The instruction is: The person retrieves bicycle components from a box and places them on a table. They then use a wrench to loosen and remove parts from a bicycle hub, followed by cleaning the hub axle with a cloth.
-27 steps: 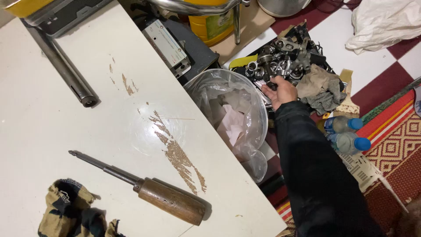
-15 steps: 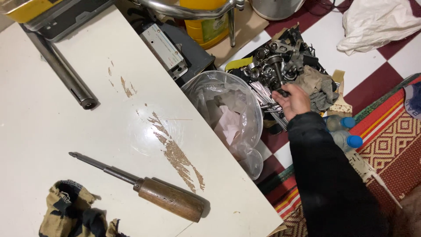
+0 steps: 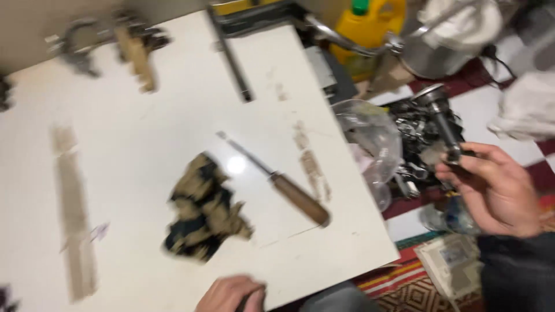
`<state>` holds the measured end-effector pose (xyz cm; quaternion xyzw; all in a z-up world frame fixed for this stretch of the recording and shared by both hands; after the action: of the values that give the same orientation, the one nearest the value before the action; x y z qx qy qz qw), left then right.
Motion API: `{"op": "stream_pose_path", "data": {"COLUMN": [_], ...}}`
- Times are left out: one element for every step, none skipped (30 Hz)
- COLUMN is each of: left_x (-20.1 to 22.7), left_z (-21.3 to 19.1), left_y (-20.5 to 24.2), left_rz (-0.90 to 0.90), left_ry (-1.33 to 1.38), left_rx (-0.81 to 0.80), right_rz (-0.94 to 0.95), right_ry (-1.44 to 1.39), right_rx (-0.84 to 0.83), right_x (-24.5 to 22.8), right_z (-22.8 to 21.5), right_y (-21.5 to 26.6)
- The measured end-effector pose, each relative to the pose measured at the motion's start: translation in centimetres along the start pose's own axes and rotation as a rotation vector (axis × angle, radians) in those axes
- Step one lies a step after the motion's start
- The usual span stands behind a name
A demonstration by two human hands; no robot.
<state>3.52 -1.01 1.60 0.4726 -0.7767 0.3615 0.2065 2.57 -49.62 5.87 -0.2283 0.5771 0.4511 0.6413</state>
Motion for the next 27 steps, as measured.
{"op": "stream_pose_path", "data": {"left_x": [1.8,3.5,5.3,5.4,5.5,5.6,5.5,5.3,5.3,4.7,3.9,3.1,2.5,2.1,1.9,1.6,1.6,1.5,1.3,1.3,1.3,-0.1,-1.7,-3.1,-4.1,-5.0,-5.8], "left_z": [-1.5,-2.8,-4.0,-4.7,-5.1,-5.3,-6.1,-6.4,-6.7,-7.3,-7.3,-7.3,-7.7,-8.3,-8.8,-9.3,-10.1,-11.0,-11.5,-12.1,-12.7,-11.9,-10.7,-9.2,-8.7,-8.2,-7.6], "left_y": [-1.4,-2.9,-4.3,-4.2,-4.1,-4.3,-4.4,-4.3,-4.2,-4.1,-3.7,-3.3,-3.5,-3.8,-4.1,-4.8,-5.6,-6.3,-6.9,-7.6,-8.3,-8.4,-8.6,-8.4,-8.2,-8.2,-8.2], "left_rz": [-0.018,-0.04,-0.06,-0.068,-0.058,-0.04,-0.04,-0.084,-0.127,-0.122,-0.228,-0.338,-0.336,-0.229,-0.124,-0.122,-0.049,0.022,0.021,0.064,0.107,0.105,0.085,0.062,0.057,0.066,0.075], "left_ry": [-0.015,0.098,0.212,0.202,0.222,0.249,0.245,0.282,0.32,0.32,0.386,0.451,0.451,0.318,0.184,0.187,0.084,-0.021,-0.021,-0.027,-0.032,-0.033,-0.115,-0.191,-0.187,-0.235,-0.284], "left_rx": [0.026,-0.046,-0.116,-0.091,-0.133,-0.178,-0.156,-0.245,-0.333,-0.319,-0.431,-0.549,-0.539,-0.479,-0.417,-0.409,-0.314,-0.219,-0.213,-0.18,-0.148,-0.143,-0.206,-0.274,-0.275,-0.254,-0.232], "right_rz": [0.004,0.02,0.036,0.033,0.078,0.117,0.107,0.181,0.255,0.243,0.279,0.32,0.315,0.343,0.371,0.365,0.355,0.348,0.345,0.287,0.229,0.227,0.207,0.191,0.195,0.177,0.159], "right_ry": [0.005,0.026,0.048,0.051,0.08,0.111,0.116,0.15,0.184,0.187,0.159,0.13,0.133,0.115,0.097,0.102,0.135,0.167,0.17,0.187,0.202,0.204,0.233,0.266,0.271,0.278,0.285], "right_rx": [-0.035,-0.062,-0.09,-0.118,-0.126,-0.126,-0.145,-0.113,-0.081,-0.091,-0.128,-0.163,-0.171,-0.172,-0.173,-0.176,-0.196,-0.218,-0.222,-0.158,-0.095,-0.1,-0.089,-0.073,-0.073,-0.066,-0.06], "right_x": [-0.8,-1.4,-2.0,-2.8,-3.5,-4.2,-5.2,-5.8,-6.4,-5.9,-5.3,-4.5,-3.8,-2.9,-2.1,-1.5,-1.0,-0.4,0.9,2.0,3.0,2.9,2.8,2.9,3.5,3.8,4.1], "right_z": [1.6,3.2,4.6,7.6,10.5,13.2,16.8,20.0,23.1,24.7,26.4,28.0,29.5,30.8,32.1,32.7,33.4,34.1,34.4,34.5,34.6,35.1,35.5,35.5,35.4,35.1,34.9], "right_y": [0.5,1.1,1.7,2.3,3.1,3.9,4.7,5.8,6.9,7.1,7.3,7.5,7.8,8.1,8.5,8.9,9.3,9.7,9.7,9.5,9.2,9.7,10.1,10.6,10.6,10.5,10.4]}}
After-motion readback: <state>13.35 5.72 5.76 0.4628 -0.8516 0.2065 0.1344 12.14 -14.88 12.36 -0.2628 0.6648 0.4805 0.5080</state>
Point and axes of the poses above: each hand's wrist, its own y-axis away from the middle knuckle, its own z-axis out of the palm, x = y × z, the point moved 4 cm from there along -y, towards the middle knuckle, and after that the axes turned 3 degrees about -x, right-handed, at the moved point
